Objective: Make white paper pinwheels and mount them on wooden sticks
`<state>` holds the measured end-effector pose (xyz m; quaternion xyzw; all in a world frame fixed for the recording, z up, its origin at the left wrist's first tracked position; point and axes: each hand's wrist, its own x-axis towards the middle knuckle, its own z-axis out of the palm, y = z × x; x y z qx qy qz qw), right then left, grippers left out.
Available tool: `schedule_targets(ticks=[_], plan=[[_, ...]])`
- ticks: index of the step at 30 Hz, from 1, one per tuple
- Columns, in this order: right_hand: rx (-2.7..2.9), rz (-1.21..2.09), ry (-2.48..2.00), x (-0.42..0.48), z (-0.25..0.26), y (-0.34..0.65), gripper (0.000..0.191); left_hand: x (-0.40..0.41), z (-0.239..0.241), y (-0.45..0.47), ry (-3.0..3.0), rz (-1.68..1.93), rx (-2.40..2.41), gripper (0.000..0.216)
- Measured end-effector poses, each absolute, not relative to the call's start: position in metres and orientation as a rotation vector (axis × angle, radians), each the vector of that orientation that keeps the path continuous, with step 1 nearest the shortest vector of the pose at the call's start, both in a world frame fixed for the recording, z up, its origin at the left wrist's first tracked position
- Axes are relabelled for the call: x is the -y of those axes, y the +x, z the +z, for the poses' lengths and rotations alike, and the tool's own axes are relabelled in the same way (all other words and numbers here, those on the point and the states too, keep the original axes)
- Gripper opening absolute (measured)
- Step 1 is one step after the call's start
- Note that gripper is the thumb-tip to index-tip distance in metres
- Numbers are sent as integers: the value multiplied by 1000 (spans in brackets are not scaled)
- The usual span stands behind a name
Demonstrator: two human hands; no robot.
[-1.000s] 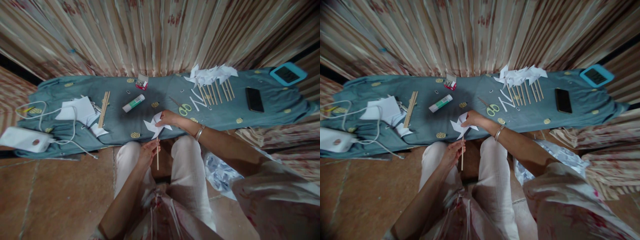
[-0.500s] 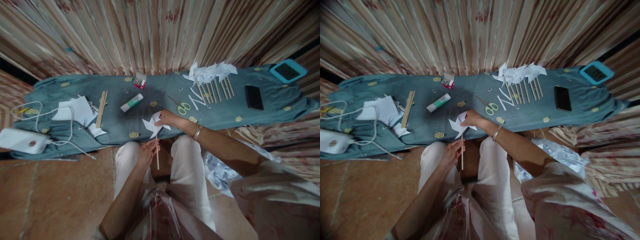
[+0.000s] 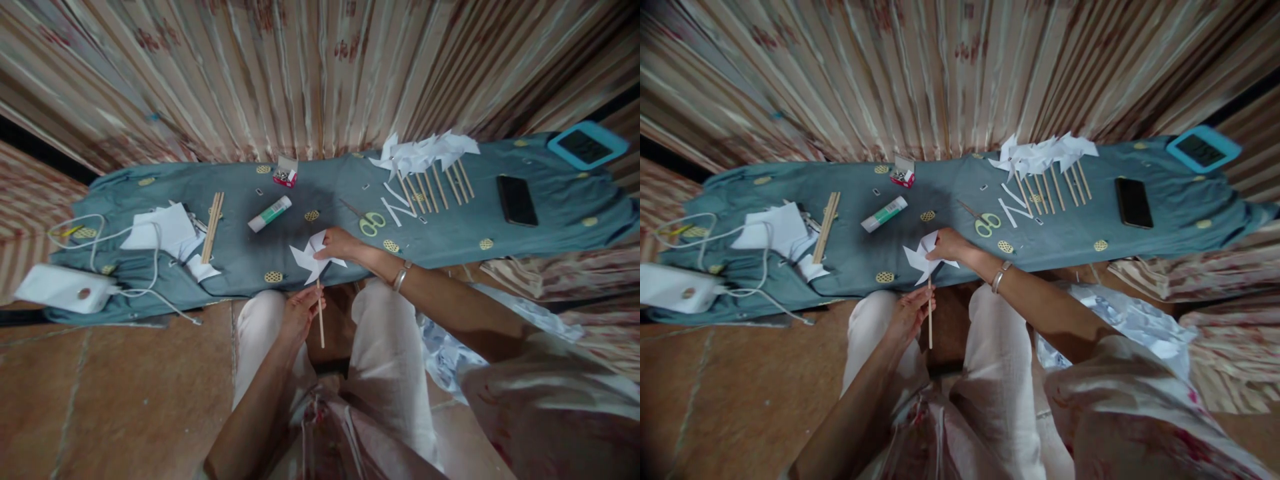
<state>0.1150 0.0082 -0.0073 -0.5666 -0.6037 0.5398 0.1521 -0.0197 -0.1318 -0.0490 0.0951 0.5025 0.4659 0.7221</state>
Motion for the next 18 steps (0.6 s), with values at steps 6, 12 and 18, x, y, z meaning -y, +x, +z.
schedule_targets(ticks=[6, 12, 18], plan=[[1677, 1569, -1592, -7, -4, 116, 22, 132, -43, -18, 213, 1037, -1095, 47], [1588, 1603, -1525, -8, 3, 116, 15, 124, -32, -22, 230, 1051, -1090, 44], [1388, 1673, -1466, -11, 11, 118, 16, 115, -25, -22, 301, 1068, -1107, 37]])
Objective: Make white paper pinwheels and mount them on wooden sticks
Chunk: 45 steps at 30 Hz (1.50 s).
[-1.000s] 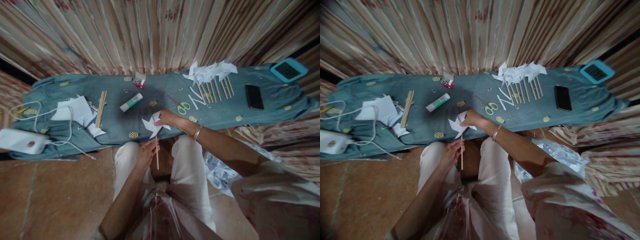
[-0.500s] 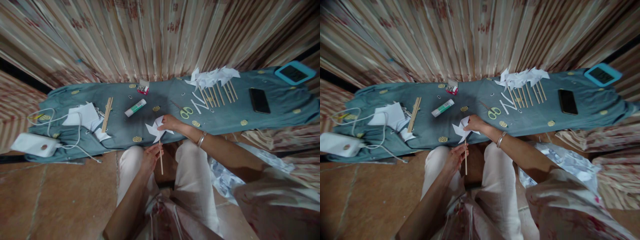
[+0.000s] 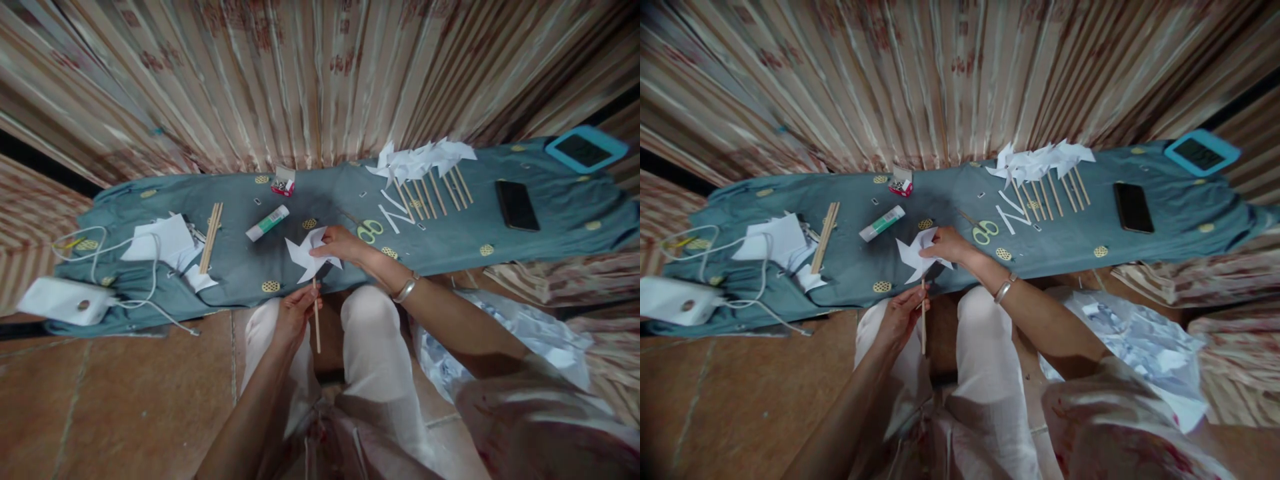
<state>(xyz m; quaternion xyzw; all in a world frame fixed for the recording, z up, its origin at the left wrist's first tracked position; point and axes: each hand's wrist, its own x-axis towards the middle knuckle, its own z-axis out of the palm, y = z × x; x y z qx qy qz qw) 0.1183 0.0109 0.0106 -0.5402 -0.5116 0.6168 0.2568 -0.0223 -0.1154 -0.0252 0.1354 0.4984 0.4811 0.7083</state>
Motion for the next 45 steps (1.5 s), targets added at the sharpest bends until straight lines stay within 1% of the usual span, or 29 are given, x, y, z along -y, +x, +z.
schedule_targets(ticks=[6, 12, 19, 24, 30, 37, 45], plan=[[1255, 1716, -1423, -17, 13, 118, 19, 106, -20, -21, 324, 1092, -1143, 39], [1217, 1687, -1362, -25, 11, 116, 19, 92, -13, -25, 369, 1123, -1179, 42], [1086, 1680, -1241, -33, 5, 117, 34, 71, -14, -24, 442, 1171, -1222, 41], [995, 1633, -1156, -38, 1, 127, 38, 58, -15, -18, 529, 1139, -1213, 45], [933, 1554, -1104, -47, -1, 137, 41, 41, -11, -13, 632, 1115, -1190, 40], [873, 1525, -1065, -52, -8, 143, 36, 22, -13, -11, 691, 1082, -1166, 35], [761, 1515, -1018, -57, -15, 132, 41, 13, -23, -14, 774, 1111, -1187, 32]])
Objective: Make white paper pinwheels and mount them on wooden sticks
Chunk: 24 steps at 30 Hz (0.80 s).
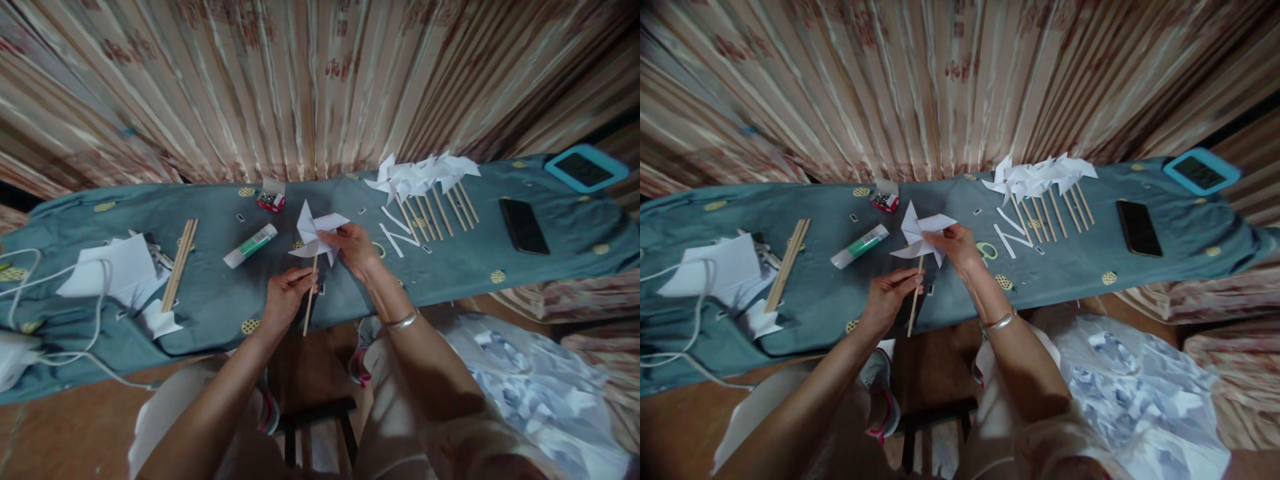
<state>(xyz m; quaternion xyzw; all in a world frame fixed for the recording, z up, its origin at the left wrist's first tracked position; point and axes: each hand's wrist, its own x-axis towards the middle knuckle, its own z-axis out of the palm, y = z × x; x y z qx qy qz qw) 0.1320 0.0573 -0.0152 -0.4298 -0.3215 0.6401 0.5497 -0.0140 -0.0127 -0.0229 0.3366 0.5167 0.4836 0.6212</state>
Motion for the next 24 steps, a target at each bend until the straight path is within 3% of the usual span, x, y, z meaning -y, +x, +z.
schedule_targets(ticks=[24], plan=[[684, 1458, -995, -68, -20, 118, 34, -1, -25, -15, 801, 1133, -1204, 36]])
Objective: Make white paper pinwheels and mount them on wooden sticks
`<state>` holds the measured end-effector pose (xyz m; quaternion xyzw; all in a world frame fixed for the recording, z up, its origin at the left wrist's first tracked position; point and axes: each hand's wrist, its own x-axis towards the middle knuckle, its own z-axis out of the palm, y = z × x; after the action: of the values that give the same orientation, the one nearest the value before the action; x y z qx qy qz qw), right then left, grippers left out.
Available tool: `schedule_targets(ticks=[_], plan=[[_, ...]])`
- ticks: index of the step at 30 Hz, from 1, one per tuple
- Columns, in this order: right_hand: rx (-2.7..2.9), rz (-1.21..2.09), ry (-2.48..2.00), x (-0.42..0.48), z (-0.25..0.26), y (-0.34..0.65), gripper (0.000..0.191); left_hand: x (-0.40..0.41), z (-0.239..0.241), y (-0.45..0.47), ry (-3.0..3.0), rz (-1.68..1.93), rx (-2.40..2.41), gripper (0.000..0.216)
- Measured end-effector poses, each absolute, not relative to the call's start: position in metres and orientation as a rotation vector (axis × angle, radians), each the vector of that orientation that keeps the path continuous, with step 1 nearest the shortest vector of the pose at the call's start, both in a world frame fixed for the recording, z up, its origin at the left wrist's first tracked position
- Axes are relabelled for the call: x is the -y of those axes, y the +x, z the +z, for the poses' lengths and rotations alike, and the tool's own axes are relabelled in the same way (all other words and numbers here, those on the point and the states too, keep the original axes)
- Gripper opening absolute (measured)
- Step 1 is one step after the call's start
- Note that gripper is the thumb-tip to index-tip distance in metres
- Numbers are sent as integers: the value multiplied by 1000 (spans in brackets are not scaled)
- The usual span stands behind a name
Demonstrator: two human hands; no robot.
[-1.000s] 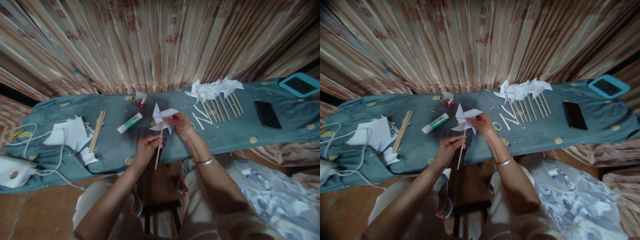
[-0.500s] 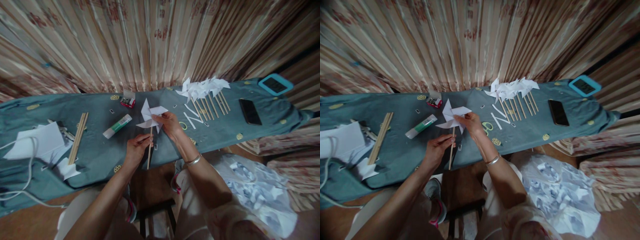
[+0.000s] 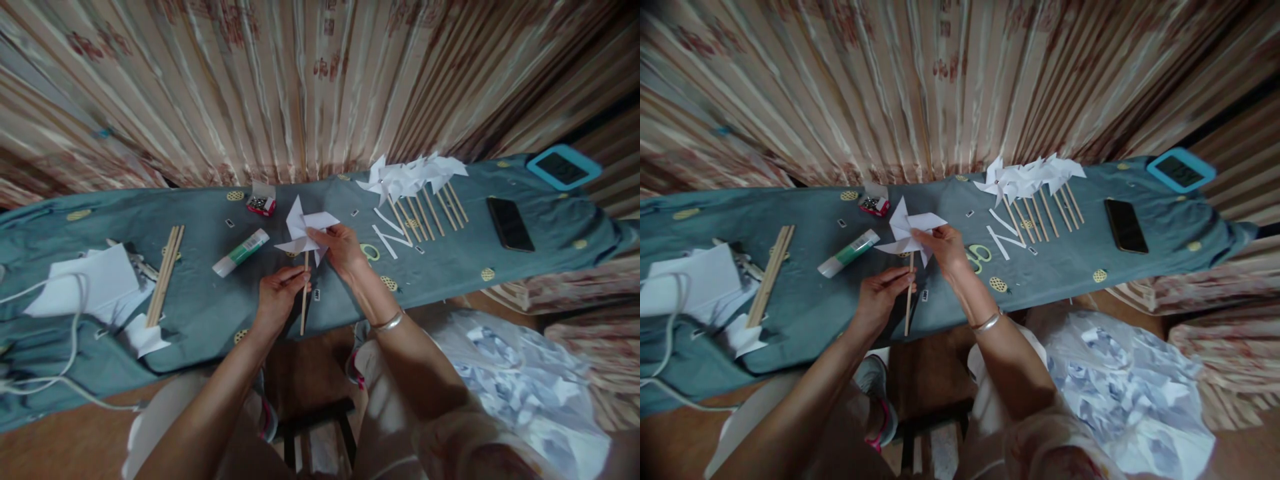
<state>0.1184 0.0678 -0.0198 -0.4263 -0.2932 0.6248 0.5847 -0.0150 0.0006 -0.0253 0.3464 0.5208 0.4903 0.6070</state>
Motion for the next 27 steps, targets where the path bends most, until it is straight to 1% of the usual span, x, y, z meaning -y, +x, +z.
schedule_targets(ticks=[4, 13, 27], plan=[[676, 1476, -991, -67, -17, 118, 37, -1, -23, -15, 754, 1126, -1199, 38], [666, 1524, -1028, -63, -6, 120, 35, -4, -20, -13, 596, 1133, -1183, 46], [676, 1515, -1012, -51, 0, 127, 33, -2, -12, -6, 651, 1126, -1181, 50]])
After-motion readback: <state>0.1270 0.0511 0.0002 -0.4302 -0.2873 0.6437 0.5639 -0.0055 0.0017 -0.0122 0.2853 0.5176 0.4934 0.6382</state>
